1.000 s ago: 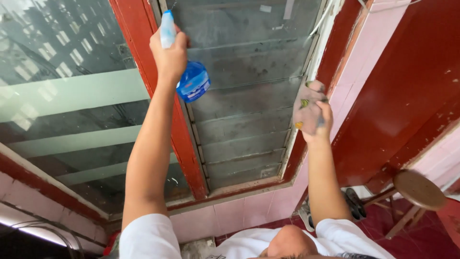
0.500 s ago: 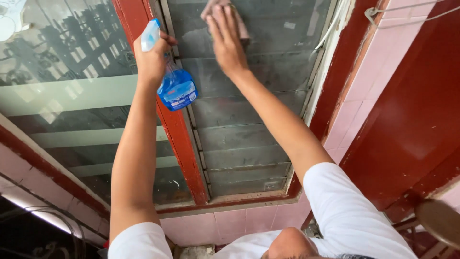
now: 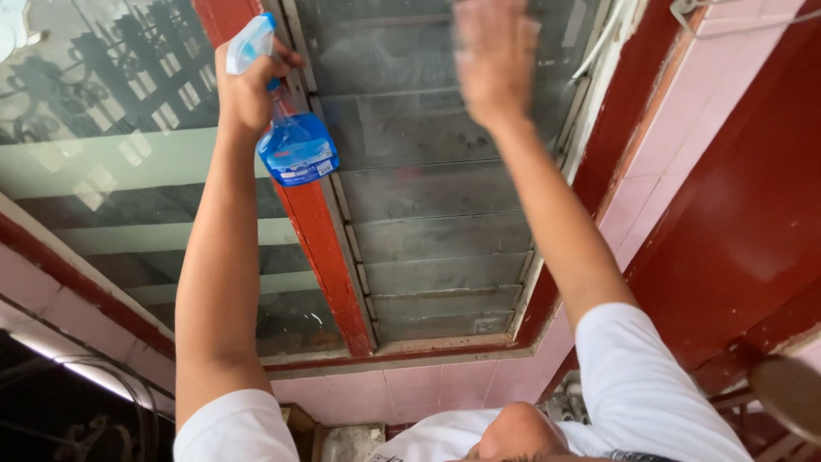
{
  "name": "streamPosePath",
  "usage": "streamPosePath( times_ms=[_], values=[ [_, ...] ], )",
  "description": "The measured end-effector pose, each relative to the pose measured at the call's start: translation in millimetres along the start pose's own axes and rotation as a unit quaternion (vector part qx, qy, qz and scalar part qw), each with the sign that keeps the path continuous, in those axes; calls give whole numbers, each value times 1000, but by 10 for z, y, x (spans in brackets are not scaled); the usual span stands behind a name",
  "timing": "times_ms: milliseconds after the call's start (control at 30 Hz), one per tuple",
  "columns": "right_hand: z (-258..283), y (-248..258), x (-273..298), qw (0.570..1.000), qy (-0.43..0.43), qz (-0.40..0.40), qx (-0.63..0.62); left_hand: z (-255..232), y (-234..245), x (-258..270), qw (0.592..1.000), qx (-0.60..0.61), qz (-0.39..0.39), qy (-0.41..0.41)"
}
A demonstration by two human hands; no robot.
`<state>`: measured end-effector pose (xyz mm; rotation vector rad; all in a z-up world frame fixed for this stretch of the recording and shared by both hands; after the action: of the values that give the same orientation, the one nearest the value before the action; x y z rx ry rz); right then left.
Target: Cleaning louvered window panes using a spray cleaner and a cloth
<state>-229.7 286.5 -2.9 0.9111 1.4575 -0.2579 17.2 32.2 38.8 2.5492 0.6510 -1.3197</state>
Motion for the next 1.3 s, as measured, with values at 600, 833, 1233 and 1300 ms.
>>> streamPosePath(
  times_ms=[600, 833, 1233, 1300],
  values=[
    [1466, -343, -676, 972, 166, 34, 163, 44, 206, -241, 969, 16, 182, -168],
    [1590, -309, -394, 959, 281, 8, 30, 568, 575, -325, 983, -60, 118, -128],
    [448, -2, -159, 935, 341, -72, -67, 161, 373, -238, 959, 47, 212, -185],
    [2, 62, 50, 949, 300, -61, -69, 160, 377, -241, 957, 50, 217, -187]
  ],
)
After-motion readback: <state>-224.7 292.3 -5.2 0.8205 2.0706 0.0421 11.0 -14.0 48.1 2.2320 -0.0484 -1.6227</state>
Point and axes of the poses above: each hand's wrist, its own x-axis away from the middle knuckle, its own y-axis out of the back of the hand, z = x × y, the point moved 2 cm from there along -x, towards the middle knuckle, and after that the axes turned 14 degrees about x, right-handed, at the moved point
